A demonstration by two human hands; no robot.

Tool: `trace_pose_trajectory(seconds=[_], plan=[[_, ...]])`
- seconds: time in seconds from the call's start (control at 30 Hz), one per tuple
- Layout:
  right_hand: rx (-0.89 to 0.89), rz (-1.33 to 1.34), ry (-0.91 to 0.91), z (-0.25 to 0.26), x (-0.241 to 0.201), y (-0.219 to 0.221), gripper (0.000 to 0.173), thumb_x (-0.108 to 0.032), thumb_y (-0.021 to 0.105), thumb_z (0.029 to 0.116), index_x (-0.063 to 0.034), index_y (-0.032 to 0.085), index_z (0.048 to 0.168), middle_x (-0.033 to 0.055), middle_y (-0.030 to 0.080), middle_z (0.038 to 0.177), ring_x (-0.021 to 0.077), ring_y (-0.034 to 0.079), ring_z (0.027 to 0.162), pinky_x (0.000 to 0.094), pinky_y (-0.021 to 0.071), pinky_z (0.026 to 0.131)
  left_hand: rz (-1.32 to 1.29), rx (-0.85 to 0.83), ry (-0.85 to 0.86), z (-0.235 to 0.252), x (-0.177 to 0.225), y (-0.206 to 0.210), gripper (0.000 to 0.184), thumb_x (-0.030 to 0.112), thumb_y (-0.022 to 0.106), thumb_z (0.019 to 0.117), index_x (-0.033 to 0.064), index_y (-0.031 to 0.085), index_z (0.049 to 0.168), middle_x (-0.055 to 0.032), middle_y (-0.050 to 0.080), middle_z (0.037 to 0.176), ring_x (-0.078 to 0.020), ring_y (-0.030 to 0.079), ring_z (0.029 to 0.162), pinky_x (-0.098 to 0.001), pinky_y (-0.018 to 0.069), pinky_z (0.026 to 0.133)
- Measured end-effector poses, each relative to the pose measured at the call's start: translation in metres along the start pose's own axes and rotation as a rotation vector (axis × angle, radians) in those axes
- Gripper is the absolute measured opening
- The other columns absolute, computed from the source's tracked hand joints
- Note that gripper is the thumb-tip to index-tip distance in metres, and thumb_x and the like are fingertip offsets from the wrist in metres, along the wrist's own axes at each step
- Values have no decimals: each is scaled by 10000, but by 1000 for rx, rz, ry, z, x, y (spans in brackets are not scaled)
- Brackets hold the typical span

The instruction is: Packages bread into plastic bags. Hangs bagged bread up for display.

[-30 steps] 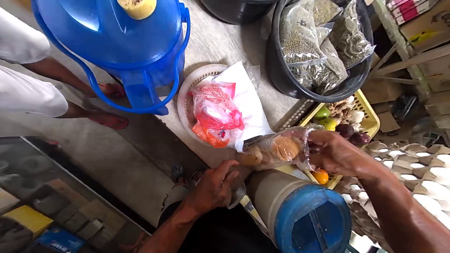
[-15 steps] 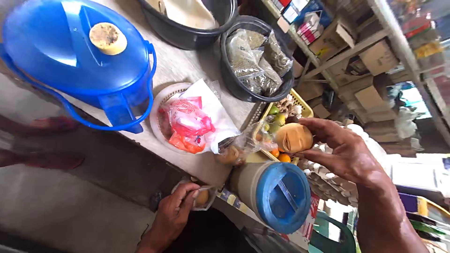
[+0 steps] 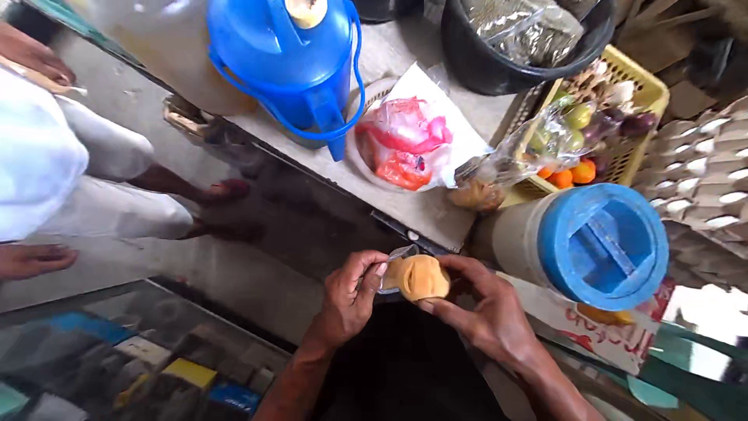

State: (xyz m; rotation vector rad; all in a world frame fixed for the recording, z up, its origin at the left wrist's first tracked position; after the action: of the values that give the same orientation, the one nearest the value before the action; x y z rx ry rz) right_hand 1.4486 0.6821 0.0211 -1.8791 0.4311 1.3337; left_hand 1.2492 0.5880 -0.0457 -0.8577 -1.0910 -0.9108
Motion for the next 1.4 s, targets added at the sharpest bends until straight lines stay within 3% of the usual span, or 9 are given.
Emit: trace_pose_trajectory(seconds=[0.33, 0.53, 0.67, 0.77, 0.9, 1.0, 1.2, 1.3, 1.4], plan=[[-149, 36, 156, 6, 25, 65, 559, -427, 808, 861, -67, 688, 1271, 80, 678, 1205, 69, 669, 999, 213, 575, 814, 200, -170, 62, -21, 5, -33, 217, 77, 535, 1051, -83, 673, 1104, -143, 724, 989, -82, 689, 899, -212, 573, 847], [-127, -33, 173, 12, 35, 99, 523, -390, 769, 879, -24, 686, 1243, 136, 675, 1163, 149, 677, 937, 300, 583, 818, 338, -266, 102, -30, 3, -41, 228, 108, 516, 1063, -46, 680, 1094, -148, 722, 961, -132, 698, 892, -240, 575, 854], [-212, -143, 41, 11, 28, 121, 423, -255, 731, 914, 31, 689, 1223, 231, 654, 1247, 324, 676, 1100, 468, 571, 930, 367, -245, 102, -32, -1, -45, 234, 90, 521, 1050, -67, 689, 1092, -164, 733, 974, -143, 712, 907, -253, 580, 871], [-371, -124, -95, 11, 22, 120, 342, -205, 634, 966, 11, 692, 1226, 230, 645, 1269, 368, 617, 1214, 492, 527, 997, 354, -216, 99, -32, 1, -52, 224, 73, 531, 1038, -79, 687, 1091, -167, 731, 971, -119, 703, 891, -224, 573, 852], [-427, -139, -197, 18, 20, 120, 299, -188, 575, 1003, -13, 713, 1202, 211, 660, 1245, 379, 613, 1199, 492, 524, 982, 303, -177, 61, -34, 8, -62, 201, 53, 543, 1026, -79, 685, 1078, -144, 734, 953, -74, 695, 877, -201, 571, 842], [-344, -201, -176, 27, 16, 133, 298, -238, 665, 956, 5, 725, 1117, 214, 686, 1180, 389, 649, 1134, 509, 555, 913, 293, -126, 24, -42, 9, -68, 182, 35, 557, 1009, -74, 690, 1068, -128, 736, 949, -60, 694, 869, -198, 576, 832], [-285, -373, 23, 50, 2, 145, 673, -479, 775, 849, 18, 606, 1270, 228, 672, 1165, 378, 675, 1071, 515, 561, 857, 275, 21, -13, -51, 7, -83, 166, 48, 588, 995, -63, 687, 1069, -72, 735, 930, -15, 673, 801, -180, 581, 765], [-322, -318, 2, 65, -5, 130, 863, -542, 785, 838, -9, 502, 1455, 200, 674, 1194, 354, 675, 1065, 521, 557, 896, 327, 93, -5, -46, 14, -97, 186, 88, 583, 1009, -42, 692, 1085, -56, 738, 932, -18, 683, 780, -196, 601, 721], [-441, -249, 30, 79, -10, 113, 703, -428, 741, 926, -40, 518, 1468, 185, 682, 1172, 324, 678, 1035, 511, 543, 936, 400, 135, 43, -39, 23, -114, 192, 106, 582, 1018, -26, 693, 1103, -56, 728, 921, -12, 669, 763, -184, 587, 707]])
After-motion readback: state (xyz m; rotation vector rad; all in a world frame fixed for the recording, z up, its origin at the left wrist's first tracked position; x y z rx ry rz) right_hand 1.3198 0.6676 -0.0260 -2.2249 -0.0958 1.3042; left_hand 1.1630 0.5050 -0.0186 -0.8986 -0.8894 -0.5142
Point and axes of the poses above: each hand's wrist, its own z-axis towards the middle knuckle, its own y-axis out of the palm, x = y × z, the point moved 1 cm from there along z, towards the middle knuckle
